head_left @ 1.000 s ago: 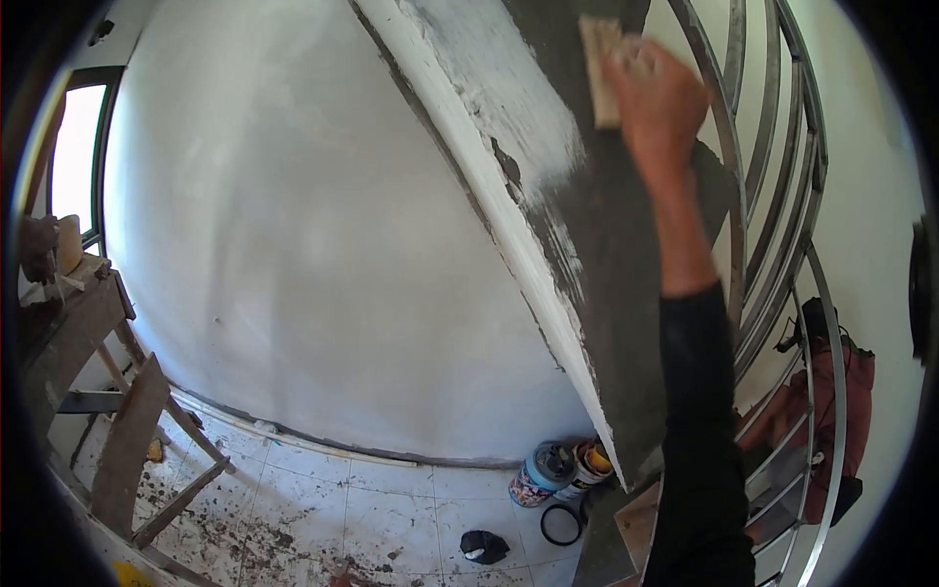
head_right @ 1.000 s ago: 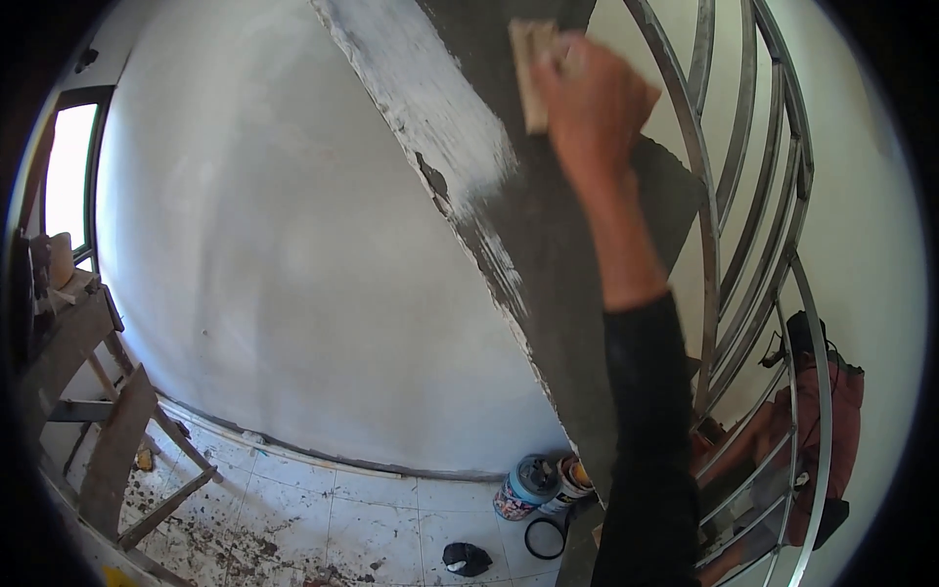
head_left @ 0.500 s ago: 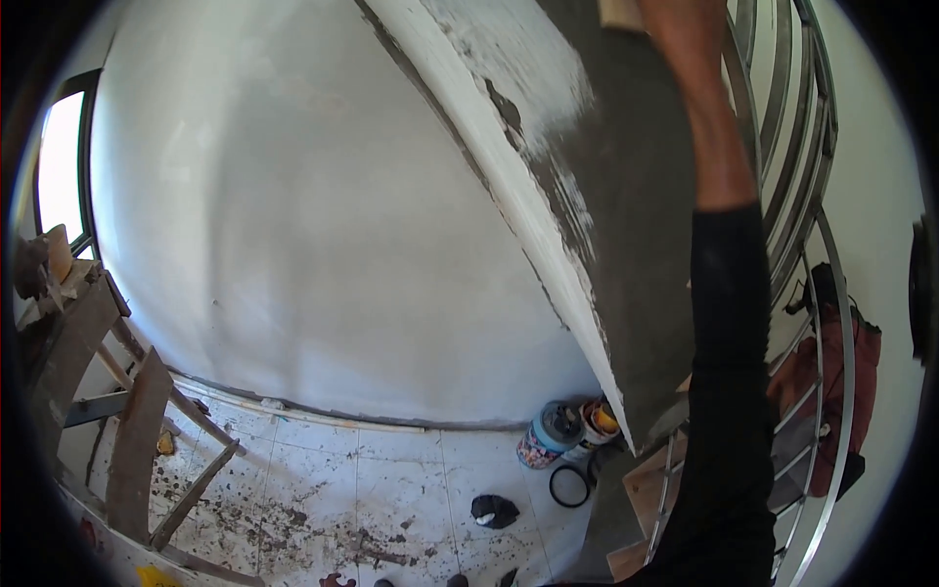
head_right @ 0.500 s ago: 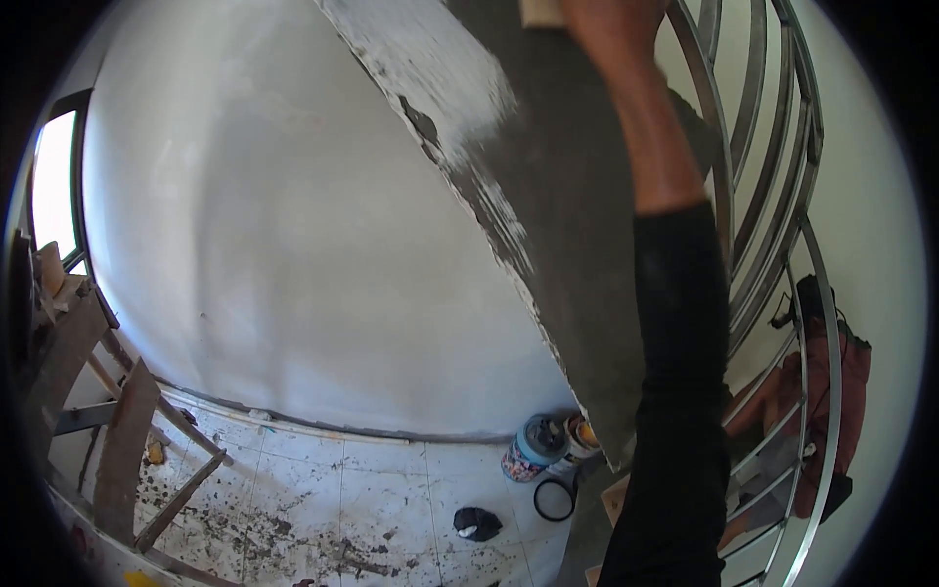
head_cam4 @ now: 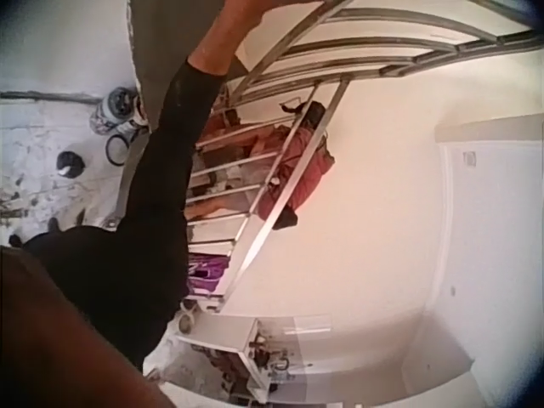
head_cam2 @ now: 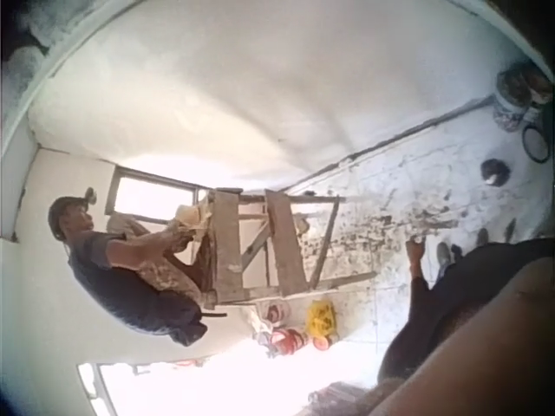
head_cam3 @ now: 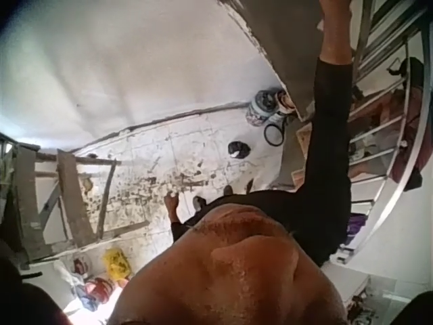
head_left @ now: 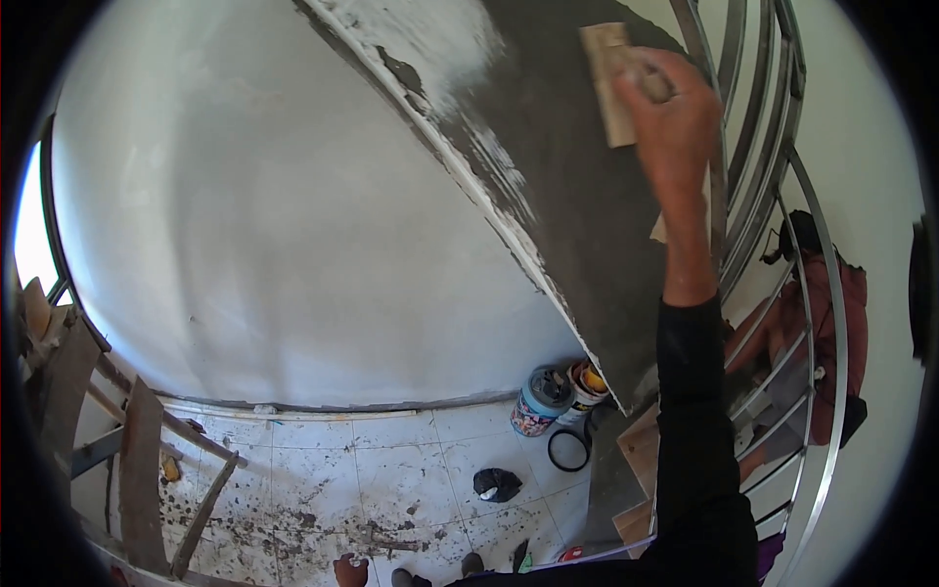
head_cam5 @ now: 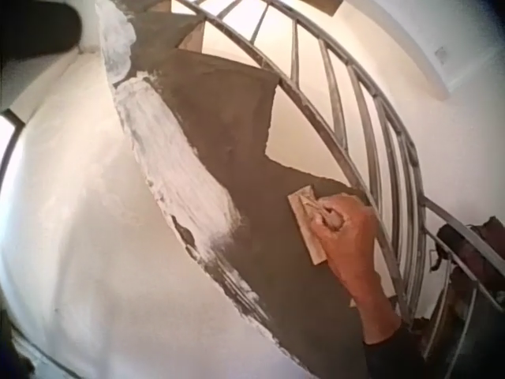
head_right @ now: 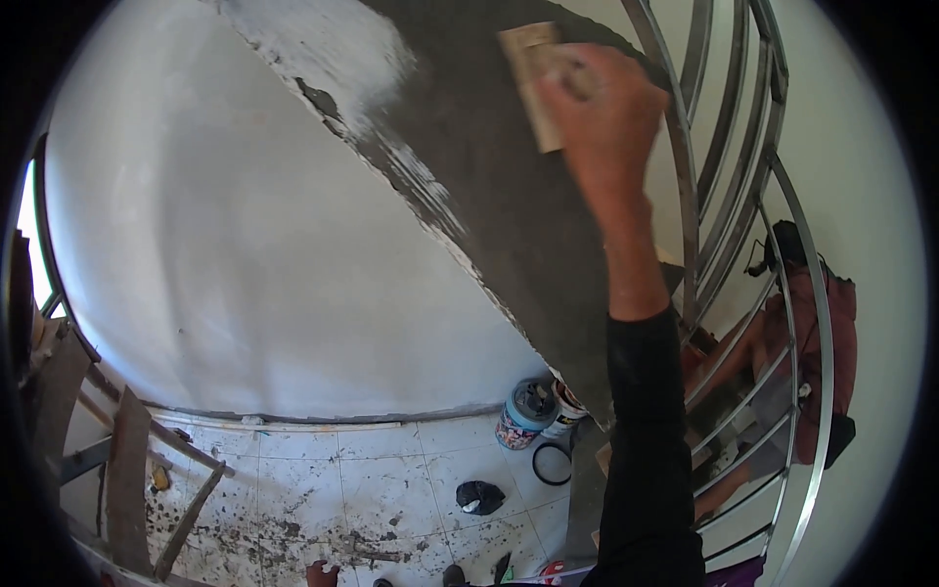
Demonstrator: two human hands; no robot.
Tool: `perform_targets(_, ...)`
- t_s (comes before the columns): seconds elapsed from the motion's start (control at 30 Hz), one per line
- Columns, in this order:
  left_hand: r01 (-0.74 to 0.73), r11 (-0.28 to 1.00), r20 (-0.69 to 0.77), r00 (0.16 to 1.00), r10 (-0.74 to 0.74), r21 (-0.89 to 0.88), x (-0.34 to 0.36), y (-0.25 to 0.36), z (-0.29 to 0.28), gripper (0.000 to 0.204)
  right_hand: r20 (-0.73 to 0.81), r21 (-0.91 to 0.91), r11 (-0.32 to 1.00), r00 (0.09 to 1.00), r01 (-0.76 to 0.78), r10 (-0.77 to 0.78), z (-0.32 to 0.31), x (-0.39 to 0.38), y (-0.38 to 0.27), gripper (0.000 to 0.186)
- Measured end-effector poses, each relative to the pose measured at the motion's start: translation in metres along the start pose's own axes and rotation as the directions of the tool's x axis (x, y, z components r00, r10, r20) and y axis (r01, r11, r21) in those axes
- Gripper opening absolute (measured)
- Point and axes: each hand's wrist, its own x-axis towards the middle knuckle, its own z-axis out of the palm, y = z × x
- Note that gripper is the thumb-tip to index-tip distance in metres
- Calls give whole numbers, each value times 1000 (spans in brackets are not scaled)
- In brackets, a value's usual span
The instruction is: Apply plaster to a concrete wall structure near a staircase using a hand float.
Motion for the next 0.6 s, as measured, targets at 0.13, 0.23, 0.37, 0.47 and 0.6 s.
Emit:
perform_targets(0.13, -152, 988, 122, 981, 153, -18, 14, 14, 22, 56, 44, -13, 978, 977, -207, 207, -20, 25, 53, 32)
perform_targets(0.23, -118, 993, 238, 964, 118, -16, 4, 57, -1, 58, -23, 74, 981, 983, 181, -180, -2, 53, -16, 21)
perform_targets(0.37, -138, 990, 268, 954, 136, -11, 9, 54, 6, 58, 39, 56, 976, 976, 211, -213, -8, 49, 8, 20)
perform_targets(0.47, -158, 986, 145, 976, 163, -46, 0, 58, 13, 56, 13, -37, 999, 1000, -25, 26, -41, 9, 109, 22)
perform_targets(0.6, -156, 987, 243, 957, 157, -24, 1, 50, 1, 53, -25, 34, 982, 982, -186, 187, -54, -11, 120, 24)
